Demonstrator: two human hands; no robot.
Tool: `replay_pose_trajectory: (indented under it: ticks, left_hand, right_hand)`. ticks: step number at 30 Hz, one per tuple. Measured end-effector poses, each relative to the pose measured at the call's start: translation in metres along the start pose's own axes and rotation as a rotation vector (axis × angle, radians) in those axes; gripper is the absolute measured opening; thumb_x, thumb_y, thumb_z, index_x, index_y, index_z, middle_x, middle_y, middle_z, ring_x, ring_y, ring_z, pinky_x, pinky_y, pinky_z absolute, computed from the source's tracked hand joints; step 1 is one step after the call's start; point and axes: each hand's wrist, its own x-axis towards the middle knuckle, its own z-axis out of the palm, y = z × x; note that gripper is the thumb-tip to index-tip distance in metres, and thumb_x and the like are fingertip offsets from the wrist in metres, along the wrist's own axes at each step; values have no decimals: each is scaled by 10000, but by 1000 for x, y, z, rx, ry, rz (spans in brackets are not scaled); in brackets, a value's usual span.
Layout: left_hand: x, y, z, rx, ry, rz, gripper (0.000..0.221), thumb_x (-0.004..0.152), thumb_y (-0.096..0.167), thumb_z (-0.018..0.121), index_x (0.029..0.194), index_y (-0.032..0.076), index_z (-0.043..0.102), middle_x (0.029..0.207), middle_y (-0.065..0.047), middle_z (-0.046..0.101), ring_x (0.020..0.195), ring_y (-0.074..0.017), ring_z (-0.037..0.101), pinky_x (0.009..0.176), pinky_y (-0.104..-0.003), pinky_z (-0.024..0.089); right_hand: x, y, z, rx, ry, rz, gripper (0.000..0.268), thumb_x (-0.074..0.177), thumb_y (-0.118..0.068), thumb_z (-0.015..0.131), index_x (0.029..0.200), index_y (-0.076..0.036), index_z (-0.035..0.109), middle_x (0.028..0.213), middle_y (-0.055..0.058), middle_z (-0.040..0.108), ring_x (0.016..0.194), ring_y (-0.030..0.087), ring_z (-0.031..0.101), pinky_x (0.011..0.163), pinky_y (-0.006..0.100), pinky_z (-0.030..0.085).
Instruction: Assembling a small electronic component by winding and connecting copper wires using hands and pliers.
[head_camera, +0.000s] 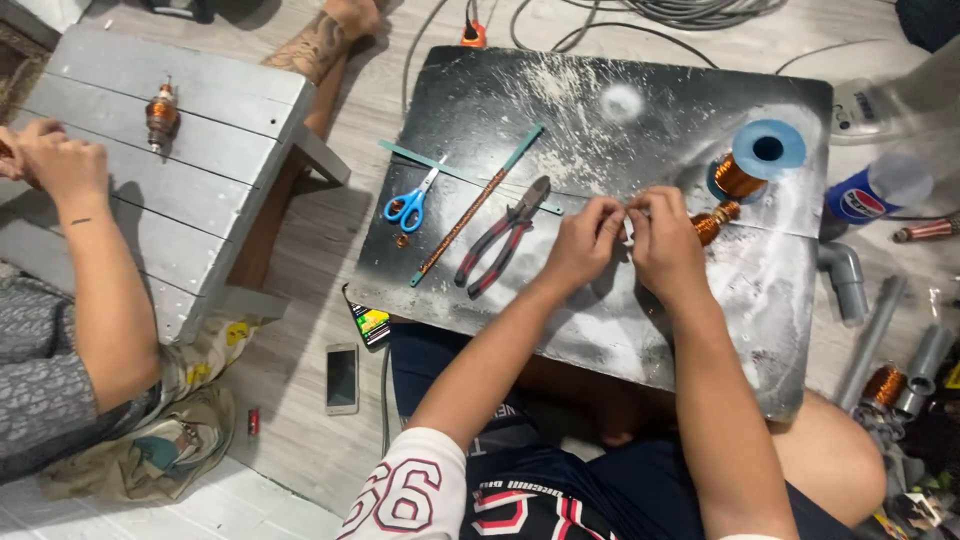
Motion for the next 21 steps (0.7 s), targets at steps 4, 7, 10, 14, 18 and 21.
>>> replay_pose_trajectory:
  ticks: [4, 7, 10, 14, 18, 21]
  left_hand:
    - [1, -2, -3, 34, 31, 31, 151, 1145, 291, 674, 1095, 156, 717, 792, -80, 782, 740, -340, 772, 676, -428, 598]
    - [1, -2, -5, 24, 6, -4, 195, 1164, 307, 630, 1124, 128, 696, 841, -135, 781, 804, -392, 773, 732, -477, 607]
    - [2, -3, -5, 19, -20, 12, 208, 1179, 297, 607, 1146, 115, 702, 862, -160, 779, 871, -432, 780, 773, -501, 616]
    - [3, -11, -1, 43, -75, 46, 187, 1198, 239, 566, 1206, 121, 712, 885, -163, 777, 914, -453, 781, 825, -520, 628]
    - [3, -15, 7, 23, -53, 88, 166, 1196, 197, 580, 1231, 106, 714, 880, -143, 784, 904, -405, 794, 822, -476, 638]
    - [3, -4, -1, 32, -57, 106, 161, 1195, 195, 576, 1230, 100, 702, 885, -150, 779, 899, -401, 793, 815, -472, 643]
  right_hand:
    - [1, 0, 1, 34, -11, 38, 94, 1207, -46, 630, 1176, 25, 685, 1188, 160, 621, 1143, 469, 738, 961, 506, 600]
    - [0, 6, 5, 26, 2, 9, 76, 1164, -47, 690, 1188, 25, 680, 1195, 179, 624, 1181, 505, 715, 977, 509, 589]
    - [0, 15, 7, 40, -12, 32, 46, 1165, -30, 692, 1179, 13, 697, 1191, 157, 634, 1174, 466, 732, 991, 490, 583]
    - [-2, 29, 9, 0, -43, 13, 69, 1181, -64, 681, 1185, 5, 680, 1185, 161, 636, 1192, 469, 729, 1001, 503, 575]
    - [0, 29, 9, 0, -96, 19, 23, 1169, 3, 633, 1174, 10, 654, 1195, 152, 599, 1196, 443, 710, 1029, 497, 559]
    - [-1, 32, 15, -14, -45, -45, 54, 1173, 1, 638, 1189, 30, 595, 1204, 164, 558, 1227, 498, 674, 1043, 503, 548]
